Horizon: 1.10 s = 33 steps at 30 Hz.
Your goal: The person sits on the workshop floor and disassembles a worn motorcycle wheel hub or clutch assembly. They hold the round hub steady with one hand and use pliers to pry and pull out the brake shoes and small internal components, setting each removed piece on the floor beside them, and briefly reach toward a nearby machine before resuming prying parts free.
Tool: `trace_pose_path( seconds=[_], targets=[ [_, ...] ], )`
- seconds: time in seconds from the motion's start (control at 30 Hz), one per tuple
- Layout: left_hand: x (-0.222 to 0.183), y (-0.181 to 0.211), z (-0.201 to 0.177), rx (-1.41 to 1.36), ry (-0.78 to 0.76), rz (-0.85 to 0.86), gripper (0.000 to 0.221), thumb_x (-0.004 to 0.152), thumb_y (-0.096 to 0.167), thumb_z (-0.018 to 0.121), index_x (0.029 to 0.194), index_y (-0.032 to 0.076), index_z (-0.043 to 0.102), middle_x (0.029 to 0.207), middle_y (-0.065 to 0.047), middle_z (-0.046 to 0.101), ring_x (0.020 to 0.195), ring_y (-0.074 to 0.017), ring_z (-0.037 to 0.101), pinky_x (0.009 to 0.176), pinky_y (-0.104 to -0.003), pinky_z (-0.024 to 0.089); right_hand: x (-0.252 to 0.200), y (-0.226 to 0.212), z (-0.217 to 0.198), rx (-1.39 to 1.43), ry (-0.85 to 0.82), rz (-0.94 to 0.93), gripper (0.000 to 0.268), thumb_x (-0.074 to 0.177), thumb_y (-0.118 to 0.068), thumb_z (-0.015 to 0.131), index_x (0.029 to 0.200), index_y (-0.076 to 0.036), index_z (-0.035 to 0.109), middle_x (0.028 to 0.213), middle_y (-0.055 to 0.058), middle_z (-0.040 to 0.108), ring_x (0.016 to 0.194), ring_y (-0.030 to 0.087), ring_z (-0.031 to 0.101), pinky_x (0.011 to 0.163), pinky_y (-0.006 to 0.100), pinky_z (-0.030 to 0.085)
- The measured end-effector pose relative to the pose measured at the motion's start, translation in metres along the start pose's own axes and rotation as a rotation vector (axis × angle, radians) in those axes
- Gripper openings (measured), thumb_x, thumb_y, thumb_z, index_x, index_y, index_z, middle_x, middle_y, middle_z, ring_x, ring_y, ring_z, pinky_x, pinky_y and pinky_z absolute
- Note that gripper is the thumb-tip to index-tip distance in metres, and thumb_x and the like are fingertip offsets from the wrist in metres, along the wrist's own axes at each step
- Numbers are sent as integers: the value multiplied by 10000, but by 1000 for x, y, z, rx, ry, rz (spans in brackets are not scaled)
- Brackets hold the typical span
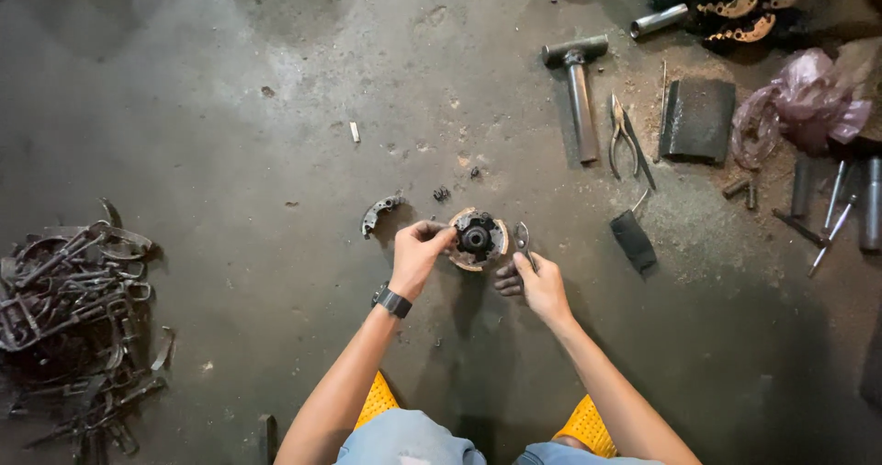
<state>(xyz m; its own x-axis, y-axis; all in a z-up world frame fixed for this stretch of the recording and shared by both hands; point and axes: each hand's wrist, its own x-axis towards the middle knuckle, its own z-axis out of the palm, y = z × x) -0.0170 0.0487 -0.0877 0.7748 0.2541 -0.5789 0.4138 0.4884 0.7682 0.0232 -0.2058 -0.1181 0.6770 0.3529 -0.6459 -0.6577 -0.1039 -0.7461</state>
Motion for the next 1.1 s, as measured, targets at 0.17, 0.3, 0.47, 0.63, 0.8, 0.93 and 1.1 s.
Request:
trace_pose_path(
  seconds=[0.17, 0.3, 0.47, 0.63, 0.8, 0.93, 1.1],
  targets=[
    [9, -4, 10, 618, 55, 631, 147, 870, 79, 720, 983, -15, 709, 1269, -167, 681, 1019, -265, 737, 842, -348, 611, -11, 6, 28, 177, -66, 166, 307, 1024, -274, 460, 1119, -8, 580, 1091, 203, 729, 899, 330, 760, 769, 443, 640],
    [19, -16, 13, 762, -26, 756, 138, 844, 63, 734, 946, -25, 704, 1293, -218, 664, 1075, -375, 689, 882, -413, 575, 1, 26, 21, 346, -146, 163, 323, 1071, -274, 477, 1102, 41, 540, 1154, 225, 672, 1002, 350, 744, 837, 489, 639],
    [-8, -23, 5, 798, 14, 684, 246, 818, 98, 713, 1035, -18, 709, 1084, -200, 714, 981, -359, 703, 865, -417, 562, 3, 8, -8, 234, -45, 140, 326, 1044, -298, 489, 1047, 24, 541, 1030, 223, 737, 939, 341, 767, 809, 463, 655],
    [-47, -19, 12, 800, -81, 251, 193, 818, 147, 734, 946, 2, 731, 865, -173, 734, 781, -302, 753, 745, -389, 584, 6, -21, -29, -359, 166, -108, 321, 1045, -282, 549, 1029, 15, 670, 870, 133, 705, 799, 220, 674, 681, 383, 563],
    [0, -4, 36, 876, -158, 570, 136, 875, 113, 690, 965, 26, 744, 907, -179, 717, 817, -335, 701, 748, -421, 550, 9, -36, -36, -756, 247, -309, 323, 1052, -284, 600, 1006, 28, 672, 744, 136, 633, 722, 191, 584, 672, 363, 493],
    [60, 1, 55, 1058, -239, 721, 134, 905, 120, 668, 934, -7, 638, 949, -207, 611, 919, -412, 604, 802, -486, 503, -6, -36, -45, -632, 293, -355, 321, 1034, -284, 570, 1018, 10, 698, 788, 69, 700, 741, 136, 645, 684, 347, 511],
    [94, -10, 68, 1165, -401, 675, 177, 921, 127, 631, 933, -42, 578, 988, -244, 582, 941, -450, 590, 818, -514, 497, -38, -32, -42, -374, 273, -81, 376, 1044, -314, 504, 973, -3, 703, 816, 76, 754, 711, 127, 704, 665, 335, 559]
  ],
)
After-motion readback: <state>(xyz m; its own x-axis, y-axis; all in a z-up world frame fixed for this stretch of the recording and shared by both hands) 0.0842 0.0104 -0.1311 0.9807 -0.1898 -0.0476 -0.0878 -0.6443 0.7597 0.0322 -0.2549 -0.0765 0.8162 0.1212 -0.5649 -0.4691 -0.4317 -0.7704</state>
